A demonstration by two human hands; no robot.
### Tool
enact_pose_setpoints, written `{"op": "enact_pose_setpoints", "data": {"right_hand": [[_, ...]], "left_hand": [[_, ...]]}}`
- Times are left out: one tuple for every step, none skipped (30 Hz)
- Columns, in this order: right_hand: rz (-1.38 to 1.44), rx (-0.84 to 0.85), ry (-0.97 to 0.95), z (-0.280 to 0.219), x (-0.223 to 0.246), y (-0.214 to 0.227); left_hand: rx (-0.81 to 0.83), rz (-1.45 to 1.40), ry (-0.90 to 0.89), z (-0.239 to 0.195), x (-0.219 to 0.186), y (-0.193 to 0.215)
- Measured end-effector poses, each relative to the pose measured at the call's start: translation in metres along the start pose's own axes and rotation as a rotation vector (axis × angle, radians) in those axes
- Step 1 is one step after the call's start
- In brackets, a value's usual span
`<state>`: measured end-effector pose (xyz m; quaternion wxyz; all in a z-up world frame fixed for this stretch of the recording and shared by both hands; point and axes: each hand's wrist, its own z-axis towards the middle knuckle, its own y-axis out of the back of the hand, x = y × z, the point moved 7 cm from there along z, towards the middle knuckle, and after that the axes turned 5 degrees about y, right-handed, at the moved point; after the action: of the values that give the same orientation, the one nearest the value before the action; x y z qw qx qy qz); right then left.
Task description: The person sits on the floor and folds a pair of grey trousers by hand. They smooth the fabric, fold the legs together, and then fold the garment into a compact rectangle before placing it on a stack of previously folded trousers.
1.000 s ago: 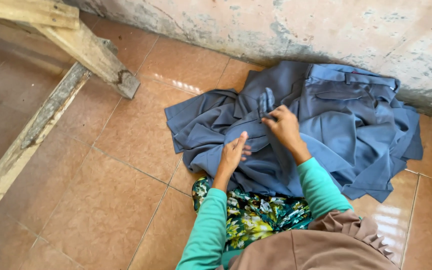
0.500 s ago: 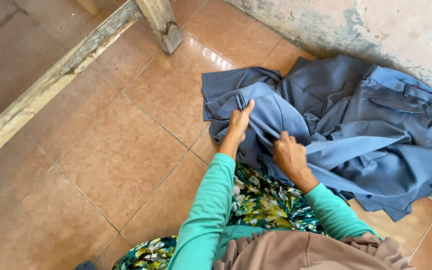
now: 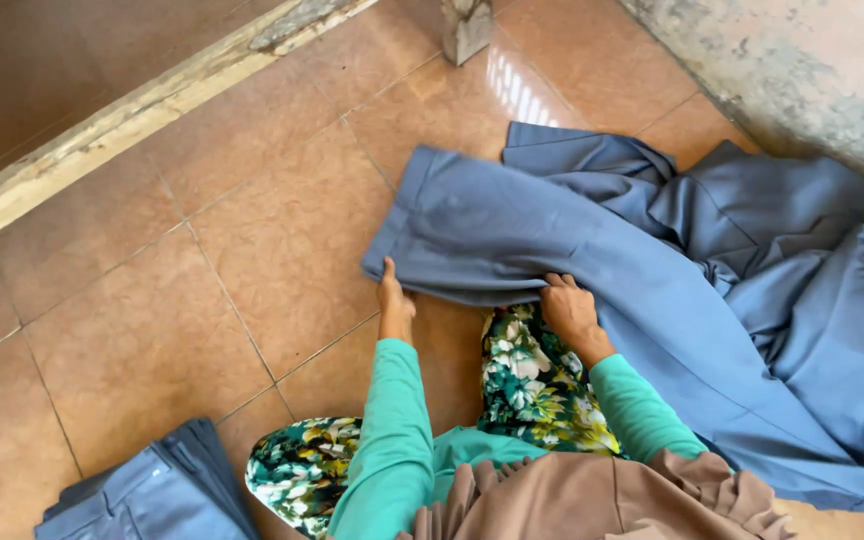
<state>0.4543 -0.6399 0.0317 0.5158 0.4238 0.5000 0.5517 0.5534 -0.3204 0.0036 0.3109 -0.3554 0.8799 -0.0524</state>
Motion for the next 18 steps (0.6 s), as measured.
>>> {"op": "enact_pose_setpoints", "data": {"right_hand": [[0.004, 0.0, 0.017, 0.004, 0.006, -0.004], [0.025, 0.072, -0.03, 0.008, 0.006, -0.012], [0.045, 0.145, -0.077, 0.012, 0.007, -0.02], [0.043, 0.146, -0.066, 0.016, 0.008, -0.027], [0.043, 0.204, -0.098, 0.019, 0.007, -0.037], [0.043, 0.262, -0.131, 0.022, 0.006, -0.048], [0.04, 0.262, -0.12, 0.033, 0.01, -0.054], [0.029, 0.345, -0.109, 0.042, 0.015, -0.067], [0.017, 0.428, -0.097, 0.05, 0.021, -0.079], [0.015, 0.429, -0.084, 0.058, 0.038, -0.072], [0.056, 0.459, -0.057, 0.064, 0.058, -0.066], [0.098, 0.488, -0.024, 0.072, 0.081, -0.061], [0.097, 0.489, -0.006, 0.076, 0.099, -0.068], [0.141, 0.552, 0.037, 0.077, 0.122, -0.078], [0.184, 0.615, 0.081, 0.077, 0.145, -0.088], [0.185, 0.618, 0.104, 0.08, 0.166, -0.088], [0.227, 0.611, 0.125, 0.083, 0.187, -0.087], [0.267, 0.605, 0.145, 0.084, 0.206, -0.085]], "left_hand": [[-0.01, -0.013, -0.006, 0.018, 0.017, 0.026], [-0.074, 0.069, 0.126, 0.036, 0.045, 0.052], [-0.136, 0.15, 0.26, 0.052, 0.071, 0.078], [-0.139, 0.14, 0.259, 0.055, 0.073, 0.08], [-0.113, 0.109, 0.254, 0.057, 0.074, 0.081], [-0.086, 0.08, 0.249, 0.06, 0.076, 0.081], [-0.088, 0.069, 0.248, 0.054, 0.063, 0.078], [-0.061, 0.029, 0.193, 0.048, 0.047, 0.073], [-0.035, -0.012, 0.138, 0.043, 0.03, 0.069], [-0.041, -0.023, 0.136, 0.043, 0.018, 0.073], [-0.035, -0.033, 0.104, 0.043, 0.003, 0.077], [-0.032, -0.047, 0.068, 0.043, -0.015, 0.084], [-0.042, -0.062, 0.062, 0.048, -0.023, 0.101], [-0.051, -0.073, 0.058, 0.052, -0.031, 0.122], [-0.059, -0.084, 0.053, 0.056, -0.038, 0.142], [-0.075, -0.099, 0.045, 0.05, -0.047, 0.163], [-0.104, -0.134, 0.053, 0.043, -0.055, 0.184], [-0.131, -0.168, 0.063, 0.036, -0.06, 0.204]]}}
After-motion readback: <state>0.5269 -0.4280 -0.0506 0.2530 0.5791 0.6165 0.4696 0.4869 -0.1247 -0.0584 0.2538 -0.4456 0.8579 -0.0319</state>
